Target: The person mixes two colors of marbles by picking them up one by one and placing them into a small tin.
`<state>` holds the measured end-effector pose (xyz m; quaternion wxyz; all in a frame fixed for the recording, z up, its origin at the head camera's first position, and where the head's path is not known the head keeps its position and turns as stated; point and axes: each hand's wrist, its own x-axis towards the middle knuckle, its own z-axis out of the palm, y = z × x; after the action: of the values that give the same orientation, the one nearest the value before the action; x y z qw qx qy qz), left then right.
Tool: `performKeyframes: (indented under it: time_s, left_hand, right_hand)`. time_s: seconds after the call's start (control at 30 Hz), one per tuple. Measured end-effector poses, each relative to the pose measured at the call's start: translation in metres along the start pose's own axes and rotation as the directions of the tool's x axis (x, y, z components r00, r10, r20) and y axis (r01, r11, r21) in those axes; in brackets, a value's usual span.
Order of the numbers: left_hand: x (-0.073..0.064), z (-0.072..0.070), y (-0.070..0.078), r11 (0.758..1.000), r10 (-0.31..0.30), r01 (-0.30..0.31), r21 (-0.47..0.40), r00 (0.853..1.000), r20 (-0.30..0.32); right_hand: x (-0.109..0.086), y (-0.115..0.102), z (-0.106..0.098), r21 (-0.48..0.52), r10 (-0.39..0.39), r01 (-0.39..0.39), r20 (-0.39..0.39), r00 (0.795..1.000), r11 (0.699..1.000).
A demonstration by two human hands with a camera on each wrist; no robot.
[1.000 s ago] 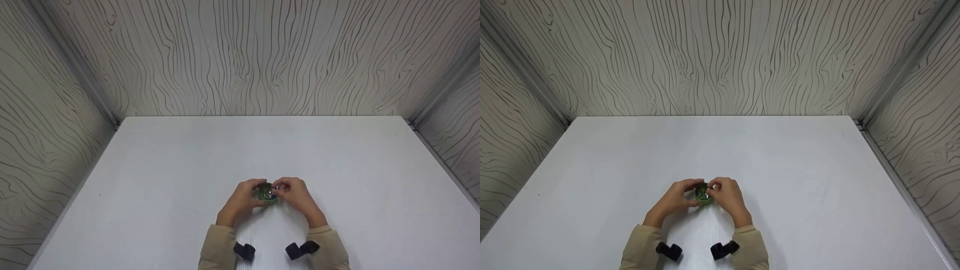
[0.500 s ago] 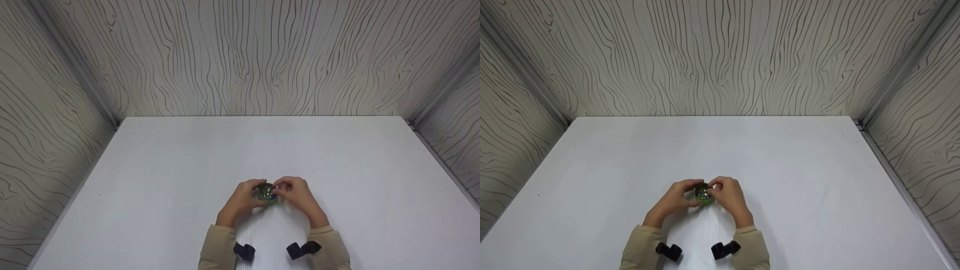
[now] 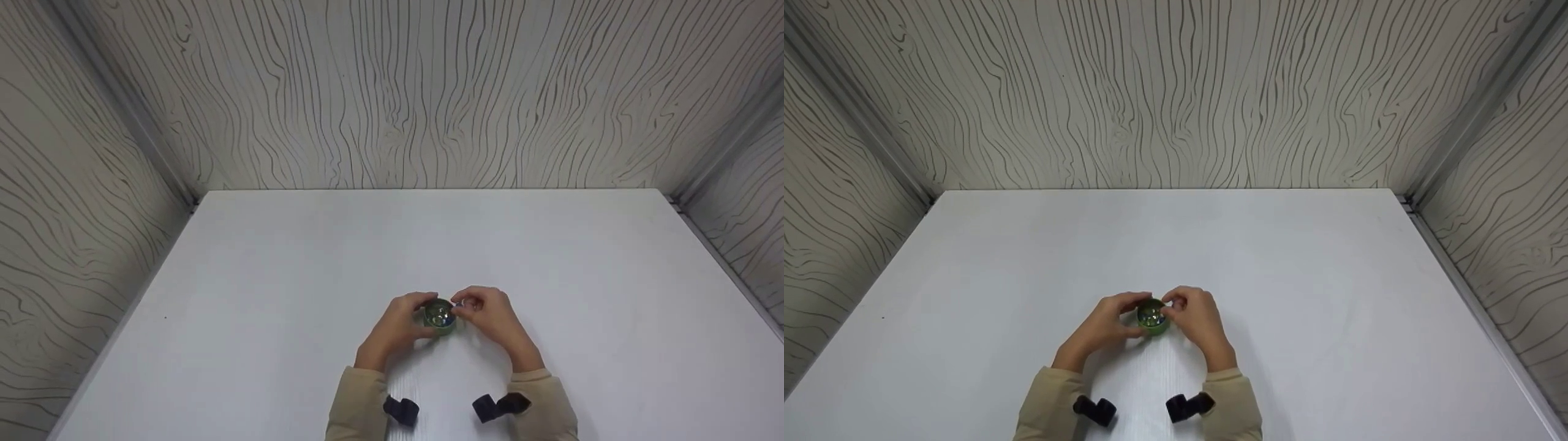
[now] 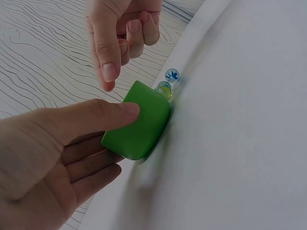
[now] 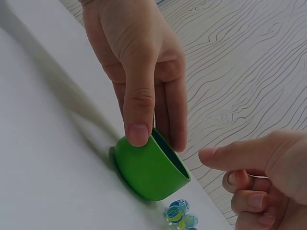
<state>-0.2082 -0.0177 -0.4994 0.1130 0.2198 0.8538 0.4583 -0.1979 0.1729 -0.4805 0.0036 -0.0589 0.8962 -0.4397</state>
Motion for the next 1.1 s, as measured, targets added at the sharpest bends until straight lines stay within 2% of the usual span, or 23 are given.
performKeyframes:
  time_s: [0.37,0.63,0.87,1.1]
  left_hand:
    - [0.001,0.0,0.0,1.0,0.005,-0.005,0.02,1.0,0.001]
    - [0.001,0.0,0.0,0.999,-0.006,0.006,0.043,1.0,0.003]
    - [0.001,0.0,0.0,0.999,-0.022,0.022,0.045,1.0,-0.001]
    - [0.0,0.0,0.0,0.999,-0.013,0.013,0.049,1.0,-0.006]
  right_hand:
    - [-0.001,-0.002,-0.006,0.016,0.056,-0.056,-0.006,0.998,0.998]
    - [-0.002,0.001,-0.009,0.027,0.051,-0.05,-0.019,0.999,0.998]
    - [-0.002,0.003,-0.012,0.026,0.098,-0.098,0.001,0.995,0.995]
    - [-0.002,0.005,-0.016,0.019,0.134,-0.134,-0.007,0.991,0.991]
